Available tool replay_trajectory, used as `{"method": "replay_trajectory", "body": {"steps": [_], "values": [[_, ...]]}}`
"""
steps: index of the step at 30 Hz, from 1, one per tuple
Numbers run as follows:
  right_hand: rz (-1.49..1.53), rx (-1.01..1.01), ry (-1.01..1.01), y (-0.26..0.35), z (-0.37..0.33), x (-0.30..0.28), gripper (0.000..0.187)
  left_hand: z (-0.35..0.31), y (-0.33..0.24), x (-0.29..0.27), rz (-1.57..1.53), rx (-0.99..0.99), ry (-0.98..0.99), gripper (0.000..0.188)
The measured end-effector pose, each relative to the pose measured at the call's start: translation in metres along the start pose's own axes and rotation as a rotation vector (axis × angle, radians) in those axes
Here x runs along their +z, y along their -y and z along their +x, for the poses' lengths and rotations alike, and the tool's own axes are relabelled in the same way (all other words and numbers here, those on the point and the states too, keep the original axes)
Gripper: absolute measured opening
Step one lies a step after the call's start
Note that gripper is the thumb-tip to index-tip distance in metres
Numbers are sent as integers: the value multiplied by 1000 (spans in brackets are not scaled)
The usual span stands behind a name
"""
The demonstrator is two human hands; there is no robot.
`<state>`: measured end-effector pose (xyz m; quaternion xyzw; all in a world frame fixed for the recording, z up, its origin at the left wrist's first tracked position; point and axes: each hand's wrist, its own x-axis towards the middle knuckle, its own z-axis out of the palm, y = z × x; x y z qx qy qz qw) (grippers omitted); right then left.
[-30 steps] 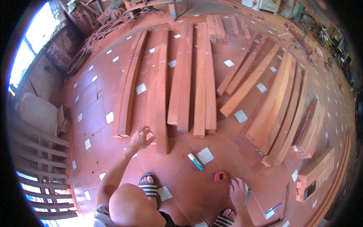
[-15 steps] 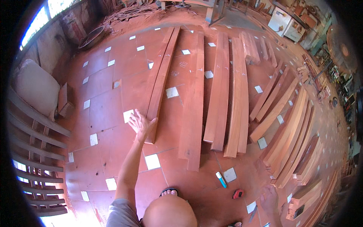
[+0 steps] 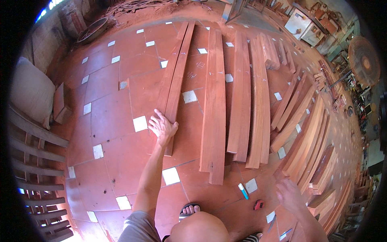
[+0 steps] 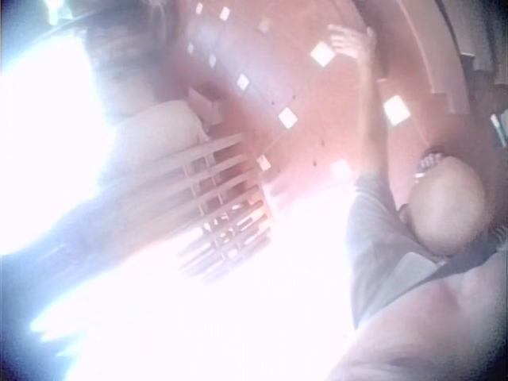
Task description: The person sits on the floor and uses a marker to label several long wooden planks laid out in rows. They pick up each plank, write on it, and place it back down, repeating the process across multiple pieces.
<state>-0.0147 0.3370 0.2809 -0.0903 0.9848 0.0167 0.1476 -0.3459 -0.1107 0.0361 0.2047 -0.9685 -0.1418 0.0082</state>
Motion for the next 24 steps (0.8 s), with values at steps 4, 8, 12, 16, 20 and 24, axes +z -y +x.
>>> {"method": "replay_trajectory", "body": {"steps": [4, 8, 12, 16, 20, 24], "values": [[64, -92, -21, 33, 31, 29, 34, -5, 6, 2, -4, 21, -25, 122], [182, -180, -34, 69, 61, 80, 34, -21, 11, 4, 13, 20, -71, 121], [384, -274, -138, 132, 99, 123, 36, -60, 13, -5, 3, 0, 10, 121], [688, -266, -265, 221, 133, 168, 47, -115, 27, -12, -44, -18, 33, 123], [728, -118, -43, 292, 151, 178, 86, -159, 44, -14, -99, 38, 87, 121], [681, -145, -220, 318, 171, 201, 115, -178, 114, -26, -409, 277, 171, 114]]}}
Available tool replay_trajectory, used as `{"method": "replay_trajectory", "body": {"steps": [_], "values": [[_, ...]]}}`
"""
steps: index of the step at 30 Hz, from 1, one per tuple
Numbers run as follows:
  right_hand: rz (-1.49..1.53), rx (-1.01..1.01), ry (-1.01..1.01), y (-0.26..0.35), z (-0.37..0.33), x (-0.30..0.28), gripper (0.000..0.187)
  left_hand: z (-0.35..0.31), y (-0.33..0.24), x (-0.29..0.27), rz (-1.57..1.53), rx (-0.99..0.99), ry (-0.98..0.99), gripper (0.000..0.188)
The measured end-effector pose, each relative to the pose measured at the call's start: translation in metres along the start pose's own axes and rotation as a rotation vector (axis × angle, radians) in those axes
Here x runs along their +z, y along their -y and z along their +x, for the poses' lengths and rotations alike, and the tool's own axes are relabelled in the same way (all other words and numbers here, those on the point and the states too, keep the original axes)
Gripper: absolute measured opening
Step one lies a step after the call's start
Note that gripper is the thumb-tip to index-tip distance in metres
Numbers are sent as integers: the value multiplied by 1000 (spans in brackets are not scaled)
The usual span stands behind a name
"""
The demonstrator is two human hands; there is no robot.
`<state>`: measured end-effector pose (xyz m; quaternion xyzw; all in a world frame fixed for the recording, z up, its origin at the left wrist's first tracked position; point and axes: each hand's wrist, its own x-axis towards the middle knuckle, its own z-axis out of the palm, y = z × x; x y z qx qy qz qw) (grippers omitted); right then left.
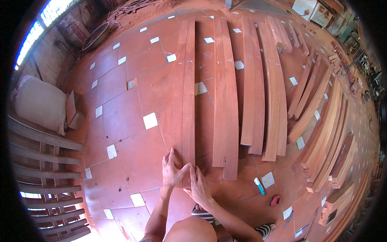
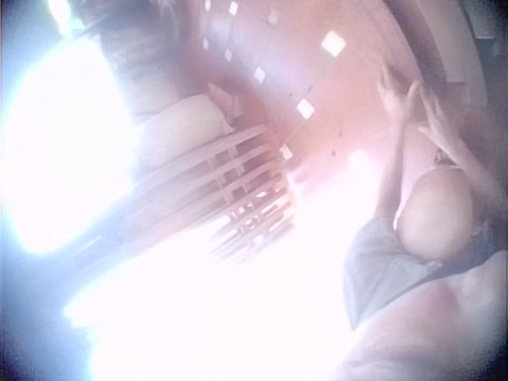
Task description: The person sits on the floor and uses a marker to label several long wooden planks laid out in rows. They pick up each plank, write on it, and place it back down, repeating the process across multiple pieces.
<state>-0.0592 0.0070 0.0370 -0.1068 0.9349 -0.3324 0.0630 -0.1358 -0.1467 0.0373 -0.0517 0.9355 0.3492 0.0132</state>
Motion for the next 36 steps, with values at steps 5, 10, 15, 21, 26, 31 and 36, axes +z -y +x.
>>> {"method": "replay_trajectory", "body": {"steps": [5, 10, 15, 21, 26, 31, 36], "values": [[88, 34, 205, -14, 21, -17, 124, -41, 11, -32, -151, 15, 147, 113], [219, 83, -55, -27, 13, -12, 117, -72, 30, -3, 16, 54, -30, 115], [73, 272, -155, -9, 16, -4, 110, -63, 19, 17, 197, -91, -81, 82], [155, 447, -105, -4, 28, -2, 80, -45, 52, -33, -524, -373, 179, 62], [821, 403, -31, -28, 24, -18, 59, -37, 77, -38, -734, -377, 268, 54], [1173, 494, 212, -36, 23, -20, 56, -37, 75, -32, -933, -436, 263, 51], [1285, 509, 286, -36, 21, -22, 56, -36, 74, -29, -951, -506, 289, 48]]}}
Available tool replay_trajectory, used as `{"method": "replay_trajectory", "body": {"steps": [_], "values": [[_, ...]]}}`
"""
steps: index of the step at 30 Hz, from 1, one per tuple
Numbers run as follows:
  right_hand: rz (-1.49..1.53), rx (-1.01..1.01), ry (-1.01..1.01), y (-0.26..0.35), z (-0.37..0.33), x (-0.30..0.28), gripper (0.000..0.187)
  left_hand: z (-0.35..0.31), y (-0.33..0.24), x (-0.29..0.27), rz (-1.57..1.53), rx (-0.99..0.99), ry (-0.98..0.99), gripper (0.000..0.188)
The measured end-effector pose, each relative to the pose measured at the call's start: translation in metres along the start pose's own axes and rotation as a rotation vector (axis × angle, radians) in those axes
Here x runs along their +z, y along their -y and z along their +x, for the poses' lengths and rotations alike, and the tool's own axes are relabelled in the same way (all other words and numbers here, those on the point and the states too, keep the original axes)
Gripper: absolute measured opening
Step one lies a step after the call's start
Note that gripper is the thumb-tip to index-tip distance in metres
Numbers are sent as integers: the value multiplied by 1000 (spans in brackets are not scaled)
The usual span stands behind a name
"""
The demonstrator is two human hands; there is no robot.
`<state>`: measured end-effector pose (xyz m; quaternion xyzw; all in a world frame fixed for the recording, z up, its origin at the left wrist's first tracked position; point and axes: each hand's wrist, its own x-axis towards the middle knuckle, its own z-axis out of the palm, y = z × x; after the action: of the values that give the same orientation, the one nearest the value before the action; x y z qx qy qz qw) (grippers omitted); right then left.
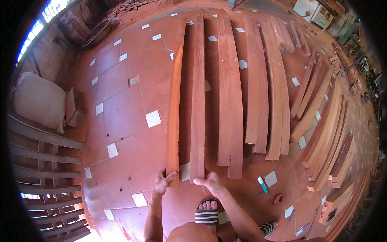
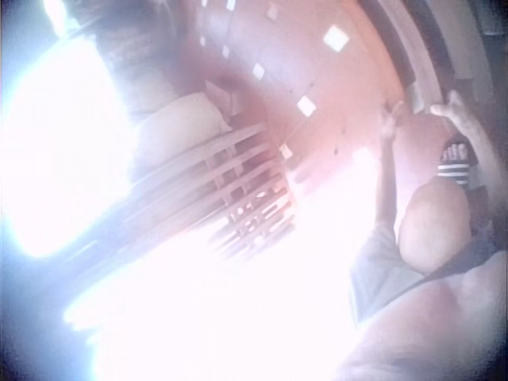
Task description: The person sits on the floor and uses a marker to label several long wooden planks laid out in rows. They pick up each plank, write on it, and place it back down, repeating the process across multiple pieces.
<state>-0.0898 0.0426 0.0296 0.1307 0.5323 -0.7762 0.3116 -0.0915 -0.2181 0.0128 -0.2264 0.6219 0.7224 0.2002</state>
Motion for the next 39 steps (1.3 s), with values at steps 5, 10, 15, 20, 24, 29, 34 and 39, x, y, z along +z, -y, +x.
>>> {"method": "replay_trajectory", "body": {"steps": [5, 10, 15, 20, 24, 29, 34, 39], "values": [[-6, 13, -12, 6, -2, 5, 57, 1, 5, -4, 13, 32, -15, 48], [25, -33, -72, -8, 6, 7, 63, 0, 2, -2, 10, 21, -14, 49], [-288, -107, -291, -14, 8, 15, 68, -1, 1, 1, 21, 26, -26, 51], [-564, -150, -454, -11, -2, 33, 69, 1, 16, 7, 217, 116, -183, 61], [-902, -240, -649, -18, -3, 42, 61, -13, -18, 50, 773, 130, -380, 66], [-1022, -247, -675, -19, -5, 49, 63, -17, -6, 55, 1020, 302, -466, 61], [-984, -238, -662, -22, -9, 65, 65, 17, -31, 45, 892, 498, -451, 74], [-1133, -469, -303, -44, -38, 69, 61, 145, -56, 61, 1264, 605, -817, 113]]}}
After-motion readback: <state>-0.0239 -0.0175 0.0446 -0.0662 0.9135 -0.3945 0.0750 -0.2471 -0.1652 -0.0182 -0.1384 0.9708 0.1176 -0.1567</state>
